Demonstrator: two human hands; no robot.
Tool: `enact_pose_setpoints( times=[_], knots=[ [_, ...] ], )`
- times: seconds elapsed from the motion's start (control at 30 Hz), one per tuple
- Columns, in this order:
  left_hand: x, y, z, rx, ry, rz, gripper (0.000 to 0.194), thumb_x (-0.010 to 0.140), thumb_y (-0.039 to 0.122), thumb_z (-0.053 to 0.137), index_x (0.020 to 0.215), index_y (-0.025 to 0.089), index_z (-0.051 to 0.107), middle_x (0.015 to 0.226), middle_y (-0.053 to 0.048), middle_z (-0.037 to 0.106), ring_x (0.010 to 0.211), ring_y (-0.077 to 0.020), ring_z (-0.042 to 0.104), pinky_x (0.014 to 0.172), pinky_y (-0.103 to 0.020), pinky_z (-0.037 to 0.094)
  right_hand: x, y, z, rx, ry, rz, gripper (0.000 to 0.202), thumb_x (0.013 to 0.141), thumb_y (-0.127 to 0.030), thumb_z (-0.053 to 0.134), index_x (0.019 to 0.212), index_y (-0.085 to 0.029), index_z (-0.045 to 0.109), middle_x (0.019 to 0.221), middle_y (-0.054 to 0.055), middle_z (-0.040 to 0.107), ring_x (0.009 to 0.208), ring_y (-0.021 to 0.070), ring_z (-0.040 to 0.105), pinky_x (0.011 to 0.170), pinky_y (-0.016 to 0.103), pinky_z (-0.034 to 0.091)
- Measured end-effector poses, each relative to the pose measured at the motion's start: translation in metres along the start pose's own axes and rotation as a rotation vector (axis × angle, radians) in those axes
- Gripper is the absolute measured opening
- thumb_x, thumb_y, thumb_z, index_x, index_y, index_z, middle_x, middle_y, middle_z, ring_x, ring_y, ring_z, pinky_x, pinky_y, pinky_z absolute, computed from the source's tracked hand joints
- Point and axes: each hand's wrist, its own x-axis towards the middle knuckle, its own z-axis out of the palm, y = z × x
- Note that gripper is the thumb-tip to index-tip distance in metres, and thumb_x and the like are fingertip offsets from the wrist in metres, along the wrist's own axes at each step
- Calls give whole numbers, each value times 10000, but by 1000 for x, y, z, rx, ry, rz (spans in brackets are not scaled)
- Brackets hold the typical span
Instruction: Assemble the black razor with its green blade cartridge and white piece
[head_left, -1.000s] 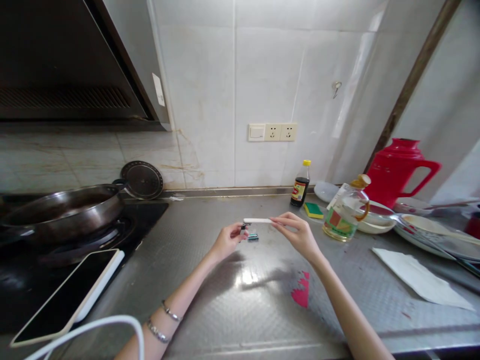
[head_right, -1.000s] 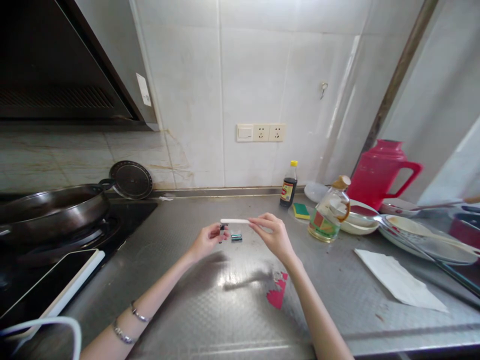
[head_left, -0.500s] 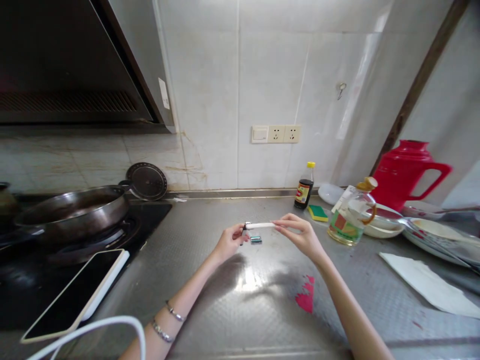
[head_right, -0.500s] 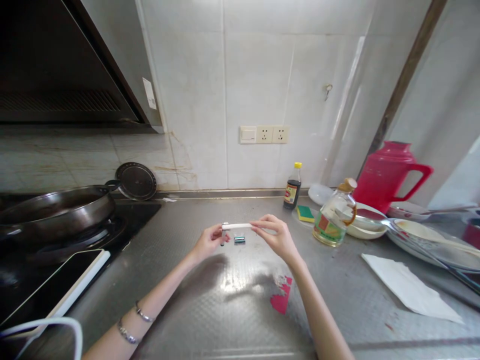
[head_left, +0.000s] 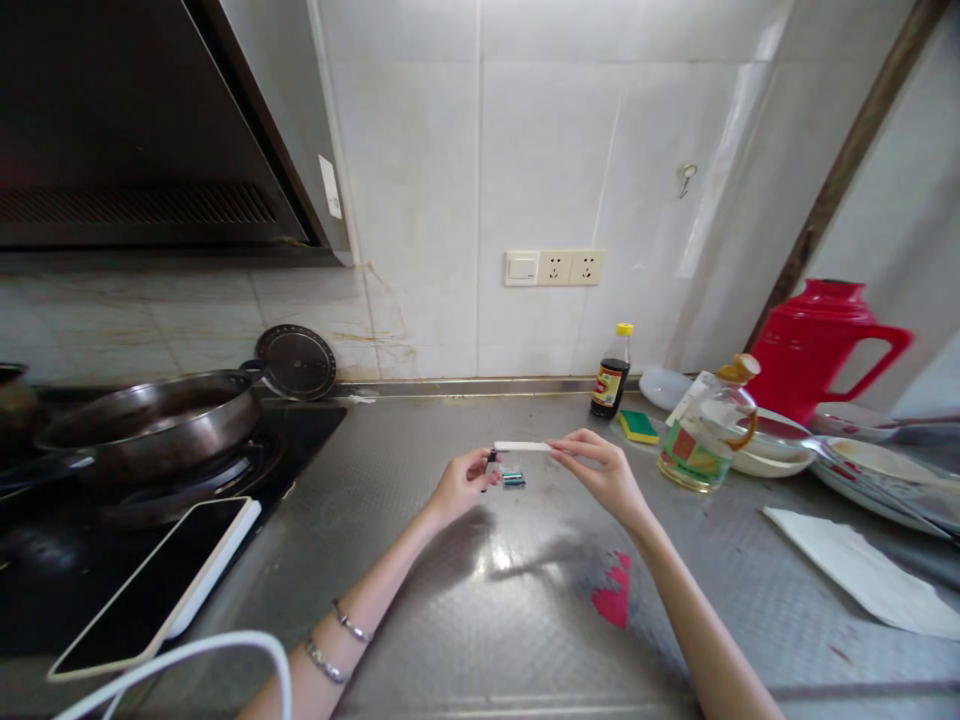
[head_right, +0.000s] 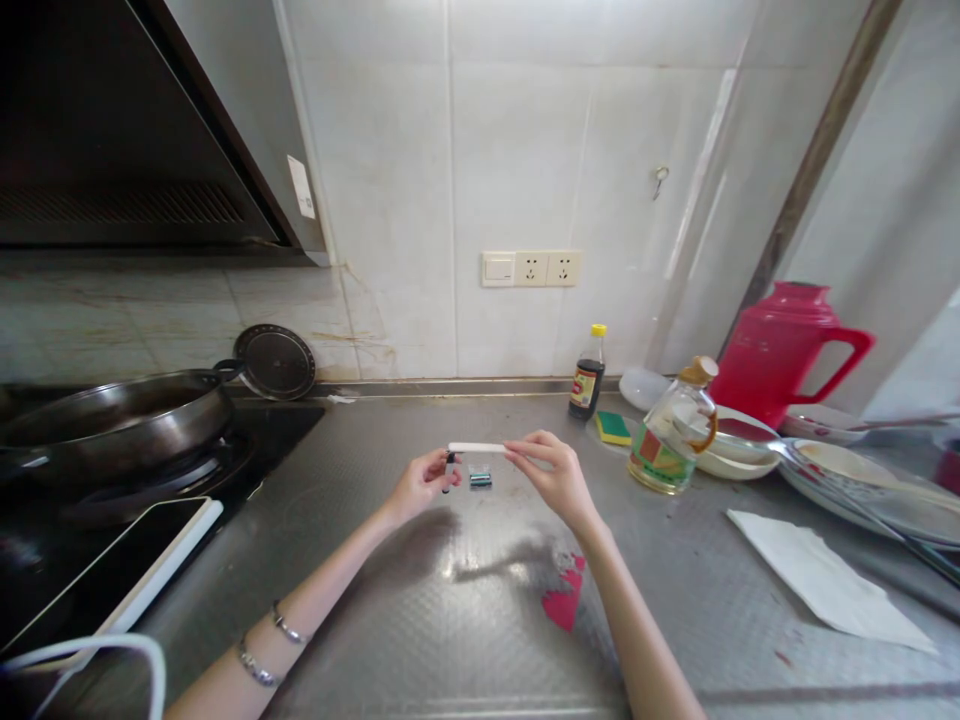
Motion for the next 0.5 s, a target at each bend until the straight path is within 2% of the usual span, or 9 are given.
enact_pose_setpoints(
  times=[0.1, 0.27, 0.4, 0.5],
  knots=[
    [0, 0, -1, 16, 4, 2, 239, 709, 264, 637, 906, 138, 590, 707, -24, 626, 655, -123, 568, 613, -223, 406, -1, 2, 0, 28, -33, 5, 237, 787, -371, 598, 941, -229, 711, 804, 51, 619, 754, 169, 584, 690, 281, 451],
    [0, 0, -1, 27, 4, -6, 255, 720, 243, 616, 952, 144, 587, 729, -28, 630, 669, -128, 578, 624, -228, 417, -1, 9, 1, 41, 20, 17, 250, 789, -381, 591, 938, -220, 711, 791, 53, 627, 748, 170, 589, 683, 280, 456],
    [0, 1, -1, 36, 9, -1, 261, 710, 244, 626, 949, 143, 592, 725, -29, 637, 660, -128, 574, 624, -228, 417, -2, 9, 2, 54, -21, 19, 253, 791, -383, 589, 946, -223, 709, 805, 54, 629, 758, 171, 590, 690, 280, 459],
    [0, 2, -1, 31, 9, -8, 255, 716, 231, 616, 955, 144, 591, 718, -26, 634, 655, -125, 573, 615, -221, 413, -2, 8, 3, 61, -3, 27, 251, 791, -378, 590, 948, -221, 707, 798, 53, 624, 755, 170, 585, 682, 280, 454]
  ],
)
